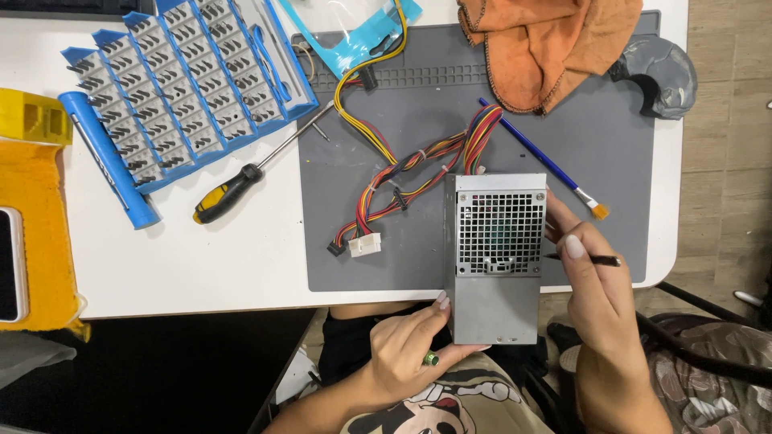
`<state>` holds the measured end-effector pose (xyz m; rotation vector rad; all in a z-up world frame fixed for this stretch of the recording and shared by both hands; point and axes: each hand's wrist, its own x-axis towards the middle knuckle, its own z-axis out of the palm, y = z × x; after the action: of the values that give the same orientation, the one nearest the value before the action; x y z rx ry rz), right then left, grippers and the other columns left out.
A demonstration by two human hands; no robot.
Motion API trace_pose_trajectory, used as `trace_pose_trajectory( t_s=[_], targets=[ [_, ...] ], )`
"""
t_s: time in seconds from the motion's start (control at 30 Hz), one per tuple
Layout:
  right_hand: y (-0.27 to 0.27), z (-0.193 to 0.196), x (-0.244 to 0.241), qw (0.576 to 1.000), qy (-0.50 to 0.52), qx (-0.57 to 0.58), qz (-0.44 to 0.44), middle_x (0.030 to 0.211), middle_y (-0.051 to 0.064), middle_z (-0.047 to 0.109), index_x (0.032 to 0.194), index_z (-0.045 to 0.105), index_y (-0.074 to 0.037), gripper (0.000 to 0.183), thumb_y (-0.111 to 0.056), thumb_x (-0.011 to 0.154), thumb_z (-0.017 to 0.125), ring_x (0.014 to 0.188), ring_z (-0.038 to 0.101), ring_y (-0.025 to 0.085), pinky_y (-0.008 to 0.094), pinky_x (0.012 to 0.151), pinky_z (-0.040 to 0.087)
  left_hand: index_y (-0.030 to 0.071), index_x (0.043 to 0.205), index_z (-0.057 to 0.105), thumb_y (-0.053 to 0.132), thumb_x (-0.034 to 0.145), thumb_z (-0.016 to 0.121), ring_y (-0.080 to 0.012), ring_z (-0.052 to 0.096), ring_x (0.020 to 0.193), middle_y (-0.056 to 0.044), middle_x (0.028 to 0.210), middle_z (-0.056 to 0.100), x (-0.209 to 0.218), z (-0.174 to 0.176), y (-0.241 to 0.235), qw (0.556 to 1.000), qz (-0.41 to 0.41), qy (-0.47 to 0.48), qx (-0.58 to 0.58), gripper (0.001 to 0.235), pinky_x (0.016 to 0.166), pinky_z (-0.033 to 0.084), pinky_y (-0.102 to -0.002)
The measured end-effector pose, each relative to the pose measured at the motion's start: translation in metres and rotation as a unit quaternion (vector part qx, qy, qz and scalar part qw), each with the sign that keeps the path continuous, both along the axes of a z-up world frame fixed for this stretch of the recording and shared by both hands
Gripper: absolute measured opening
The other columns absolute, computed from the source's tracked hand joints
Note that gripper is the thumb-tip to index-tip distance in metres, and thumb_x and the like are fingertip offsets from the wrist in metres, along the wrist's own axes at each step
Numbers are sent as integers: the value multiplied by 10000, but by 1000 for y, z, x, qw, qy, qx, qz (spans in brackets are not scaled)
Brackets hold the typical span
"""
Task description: The person uses a green-handled screwdriver to tighten screws on a computer power supply unit. They reposition the unit and continue securing screws on different sides while handling the attached power cables.
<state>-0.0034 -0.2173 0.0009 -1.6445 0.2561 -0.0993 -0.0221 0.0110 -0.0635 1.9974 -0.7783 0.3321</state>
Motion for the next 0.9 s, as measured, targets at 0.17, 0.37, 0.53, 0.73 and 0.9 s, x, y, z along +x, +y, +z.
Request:
trace_pose_trajectory(
  t_s=[0.17,0.37,0.53,0.73,0.9],
  targets=[
    [-10,-3,-7,998,11,-59,-11,1565,318,515,851,446,-51,409,-316,1147,347,1483,526,403,499,1174,475,-16,950,727,474,745,969,-201,809,830,-123,978,802,12,6,3,1000,1,21,5,584,670,673,-295],
    [-27,-16,-18,986,13,-157,-57,1029,276,708,846,397,-42,450,-310,1196,303,1031,714,349,422,966,538,37,1063,723,446,854,850,-152,623,645,-47,766,644,11,4,18,986,-16,154,-68,477,593,541,-282],
    [-35,-44,-21,985,59,-80,-142,804,60,415,1002,389,-81,315,-321,1204,396,640,397,143,279,560,402,21,1102,677,365,1067,500,-143,518,614,-93,824,608,11,25,24,961,-33,218,-165,389,585,462,-248],
    [-33,-51,-2,957,39,-286,-40,1192,159,569,1539,407,43,480,-21,1075,514,1115,565,235,347,995,458,-9,1137,646,282,1064,427,-172,543,672,-157,939,617,4,33,18,949,-89,212,-216,372,634,509,-267],
    [-21,-27,-13,928,-62,-366,-32,1383,283,517,1433,518,90,353,48,1083,513,1281,569,391,462,1111,483,-14,1168,590,267,1111,393,-243,618,808,-171,999,619,5,40,14,944,-161,190,-216,347,713,563,-330]
  ],
)
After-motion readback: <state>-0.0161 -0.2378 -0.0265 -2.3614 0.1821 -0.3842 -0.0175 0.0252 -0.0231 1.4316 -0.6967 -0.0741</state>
